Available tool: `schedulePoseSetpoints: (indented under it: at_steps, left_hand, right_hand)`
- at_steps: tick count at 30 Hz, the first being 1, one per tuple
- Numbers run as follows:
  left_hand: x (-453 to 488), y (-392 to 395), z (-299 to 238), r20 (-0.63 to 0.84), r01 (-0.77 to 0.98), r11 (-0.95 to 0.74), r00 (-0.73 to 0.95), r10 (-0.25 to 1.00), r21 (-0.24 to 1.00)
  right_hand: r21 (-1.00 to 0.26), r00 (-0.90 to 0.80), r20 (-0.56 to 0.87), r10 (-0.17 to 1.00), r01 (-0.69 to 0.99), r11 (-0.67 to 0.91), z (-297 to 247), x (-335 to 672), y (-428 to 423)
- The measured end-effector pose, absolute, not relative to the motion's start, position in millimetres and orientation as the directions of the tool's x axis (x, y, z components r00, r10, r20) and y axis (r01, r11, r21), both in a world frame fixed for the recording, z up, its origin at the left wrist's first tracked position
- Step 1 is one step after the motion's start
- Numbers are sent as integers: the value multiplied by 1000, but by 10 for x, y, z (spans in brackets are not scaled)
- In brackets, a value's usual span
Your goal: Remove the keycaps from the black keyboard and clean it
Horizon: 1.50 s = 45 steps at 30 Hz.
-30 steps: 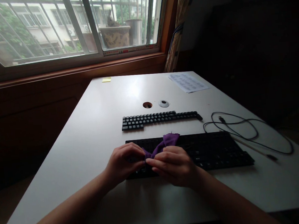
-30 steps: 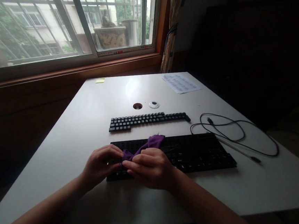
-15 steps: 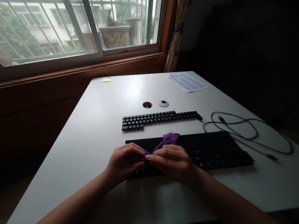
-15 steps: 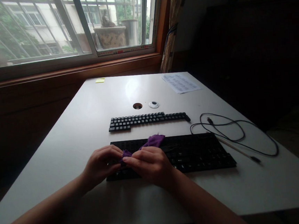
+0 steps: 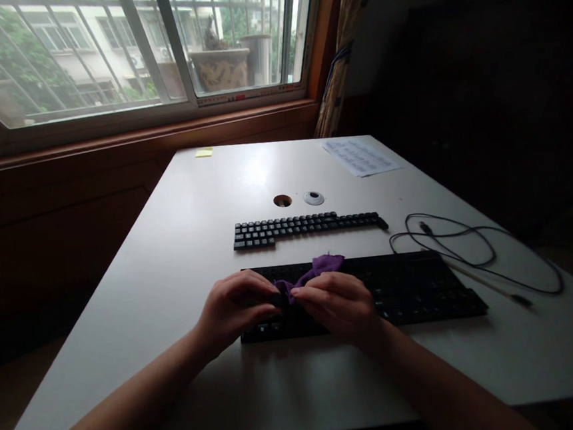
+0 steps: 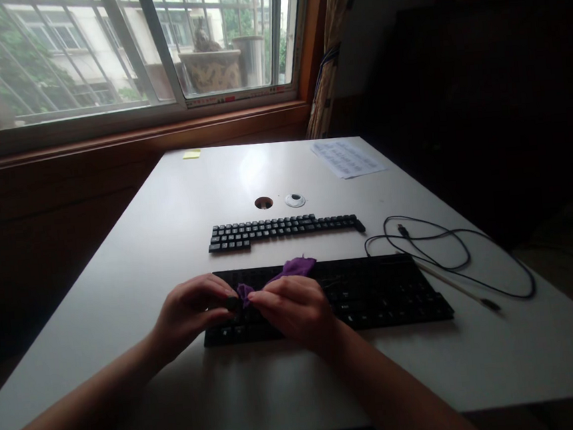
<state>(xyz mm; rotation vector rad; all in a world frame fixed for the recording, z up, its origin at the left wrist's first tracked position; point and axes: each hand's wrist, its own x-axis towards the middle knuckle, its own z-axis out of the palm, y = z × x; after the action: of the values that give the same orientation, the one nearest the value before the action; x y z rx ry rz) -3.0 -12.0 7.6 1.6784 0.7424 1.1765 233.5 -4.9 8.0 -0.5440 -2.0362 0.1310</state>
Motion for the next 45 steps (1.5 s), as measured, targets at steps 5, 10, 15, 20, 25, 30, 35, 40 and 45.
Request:
schedulePoseSetpoints:
  at_steps: [5,10,15,20,25,30,35,40,45]
  left_hand:
    - [-1,-102,73,361,17,-396,375,854,918]
    - [20,-97,79,361,69,-422,404,840,904]
    - [24,-99,80,328,95,-395,400,856,914]
    - [24,-104,76,278,62,-327,398,875,943]
    - [18,-114,65,237,22,-272,422,875,962]
    - [20,-120,78,242,15,-273,415,877,962]
    - [14,-137,121,234,-39,-237,375,897,971]
    - [-2,-130,105,259,-48,-261,381,888,964]
    - [6,-112,67,299,49,-349,413,860,936]
  right_hand:
    - [-340,-358,822,442,312,887,89,2333,-89]
    - [-381,-374,808,455,257,888,86,2282,-115]
    - [-443,-459,752,473,178,878,40,2246,-85]
    - [-453,-485,726,488,197,870,4,2269,-62]
    - [-348,-482,769,420,236,907,26,2268,-73]
    - [-307,-454,795,403,272,912,44,2270,-77]
    - [-327,-441,783,438,308,894,104,2313,-68]
    - [-419,-364,778,513,309,854,64,2362,-75]
    - [-436,-365,776,514,279,856,67,2333,-97]
